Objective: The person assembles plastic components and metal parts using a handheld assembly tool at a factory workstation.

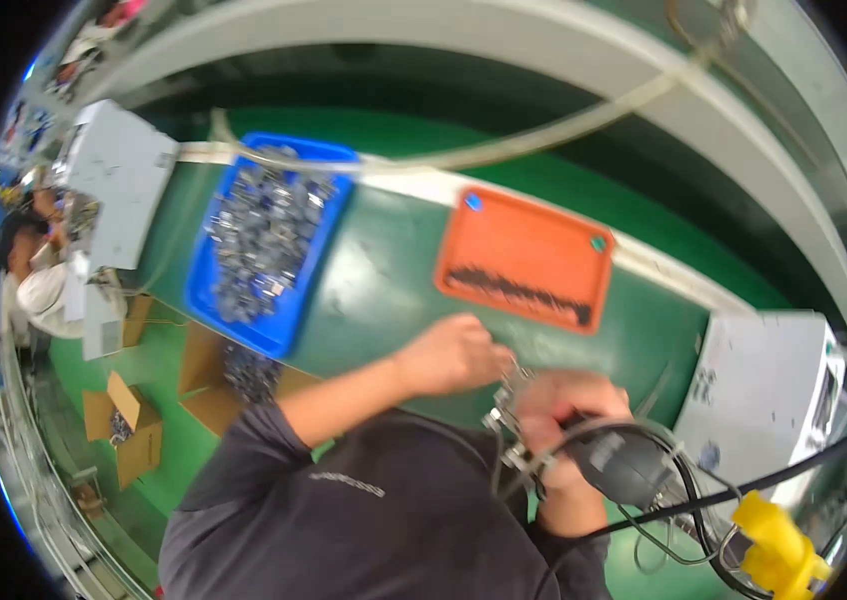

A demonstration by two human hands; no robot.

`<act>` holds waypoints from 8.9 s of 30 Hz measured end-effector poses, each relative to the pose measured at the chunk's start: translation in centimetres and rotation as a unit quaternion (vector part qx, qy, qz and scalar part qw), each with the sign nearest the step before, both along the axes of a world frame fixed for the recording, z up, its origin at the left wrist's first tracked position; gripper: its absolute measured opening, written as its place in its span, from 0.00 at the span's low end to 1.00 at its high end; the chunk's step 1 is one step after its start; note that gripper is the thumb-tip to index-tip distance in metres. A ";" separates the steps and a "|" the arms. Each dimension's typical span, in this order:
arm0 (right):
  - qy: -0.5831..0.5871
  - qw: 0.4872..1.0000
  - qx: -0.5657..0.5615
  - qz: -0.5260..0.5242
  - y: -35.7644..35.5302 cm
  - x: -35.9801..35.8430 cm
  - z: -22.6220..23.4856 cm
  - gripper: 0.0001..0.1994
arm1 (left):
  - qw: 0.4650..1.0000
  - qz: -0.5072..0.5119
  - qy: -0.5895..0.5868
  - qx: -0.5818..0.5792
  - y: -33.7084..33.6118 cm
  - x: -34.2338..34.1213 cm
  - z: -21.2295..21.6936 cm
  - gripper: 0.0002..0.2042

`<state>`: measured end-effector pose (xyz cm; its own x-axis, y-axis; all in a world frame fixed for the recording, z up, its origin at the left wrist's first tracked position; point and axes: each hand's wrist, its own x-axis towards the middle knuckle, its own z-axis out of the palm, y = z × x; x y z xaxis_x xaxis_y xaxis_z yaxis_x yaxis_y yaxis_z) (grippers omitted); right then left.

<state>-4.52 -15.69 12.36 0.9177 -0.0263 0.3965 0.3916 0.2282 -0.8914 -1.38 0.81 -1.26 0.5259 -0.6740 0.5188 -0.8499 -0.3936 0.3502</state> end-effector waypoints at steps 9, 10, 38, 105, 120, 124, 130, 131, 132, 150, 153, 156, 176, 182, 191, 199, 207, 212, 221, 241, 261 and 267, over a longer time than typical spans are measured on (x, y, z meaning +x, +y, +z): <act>-0.159 0.982 0.079 0.061 -4.4 -0.7 4.0 0.15 | 0.997 0.052 0.023 -0.044 3.1 -0.8 2.7 0.06; -0.174 0.980 0.071 0.068 -5.0 -0.7 4.9 0.15 | 0.993 0.102 -0.018 -0.049 4.8 -0.7 3.6 0.04; -0.163 0.983 0.063 -0.060 -5.5 0.6 2.4 0.16 | 0.739 0.647 0.073 0.175 56.3 29.9 -6.8 0.24; -0.148 0.988 0.047 -0.009 -8.6 -1.7 2.6 0.17 | 0.992 0.063 0.068 -0.091 -1.4 3.7 3.3 0.08; -0.135 0.990 0.032 0.022 -9.4 -1.3 2.4 0.15 | 0.987 -0.010 0.072 -0.140 0.2 0.3 1.4 0.10; -0.130 0.991 0.026 0.005 -9.5 -1.3 2.4 0.16 | 0.991 -0.036 0.065 -0.110 0.0 0.2 1.3 0.11; -0.161 0.987 0.000 0.000 -9.6 -1.7 2.2 0.25 | 0.991 -0.038 0.081 -0.099 0.0 0.2 1.7 0.11; -0.179 0.984 -0.002 0.002 -9.8 -1.8 2.2 0.27 | 0.991 -0.035 0.081 -0.100 0.0 0.2 1.7 0.11; -0.180 0.984 -0.015 0.009 -10.1 -1.8 2.2 0.28 | 0.992 -0.032 0.079 -0.096 0.0 0.1 1.6 0.11; -0.129 0.991 0.021 0.027 -7.9 -0.8 1.2 0.17 | 0.996 -0.031 0.059 -0.055 -0.6 -0.3 1.0 0.06; -0.106 0.993 0.049 0.024 -6.6 -0.7 0.9 0.16 | 0.997 -0.029 0.052 -0.043 -0.5 -0.2 0.9 0.07; -0.115 0.992 0.027 0.047 -6.5 -0.3 0.5 0.16 | 0.997 -0.027 0.069 -0.038 -0.4 0.0 0.9 0.07; -0.123 0.989 -0.009 0.085 -6.0 0.1 -0.1 0.15 | 0.994 -0.024 0.102 -0.035 -0.5 0.1 0.9 0.06; -0.111 0.990 -0.011 0.088 -5.1 0.7 0.2 0.15 | 0.995 -0.025 0.092 -0.039 -0.5 0.4 1.1 0.06; -0.011 0.999 -0.021 0.046 -2.0 0.9 0.7 0.16 | 0.993 -0.029 0.106 -0.042 -0.2 0.1 0.9 0.06; -0.072 0.995 0.065 0.039 -5.3 -0.3 3.3 0.13 | 0.994 -0.026 0.102 -0.026 0.2 -0.1 1.4 0.06; -0.092 0.993 -0.020 0.077 -6.5 -0.1 2.4 0.13 | 0.994 -0.011 0.112 -0.018 -0.4 -0.1 1.6 0.08; -0.065 0.997 0.042 0.028 -5.7 -0.7 1.8 0.17 | 0.997 -0.010 0.077 -0.007 -0.6 -0.2 1.0 0.08; -0.059 0.995 0.055 0.054 -5.3 -1.2 1.2 0.17 | 0.997 -0.021 0.075 0.005 -0.8 -0.1 1.1 0.09; -0.088 0.993 0.011 0.073 -5.4 -1.0 0.3 0.16 | 0.995 -0.015 0.096 -0.008 -1.1 0.0 1.2 0.07; 0.000 0.995 0.070 0.071 -4.0 -1.7 0.5 0.13 | 0.999 -0.019 -0.015 0.031 -0.6 -0.1 1.3 0.02; -0.168 0.980 0.055 0.091 -8.5 -2.1 5.3 0.15 | 0.998 0.024 -0.002 -0.061 2.7 0.4 3.4 0.06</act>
<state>-6.60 -24.20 17.67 0.7290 0.0660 0.6814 0.6031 0.4091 -0.6848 -1.00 3.53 2.14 0.5546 -0.5799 0.5968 -0.8321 -0.3894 0.3950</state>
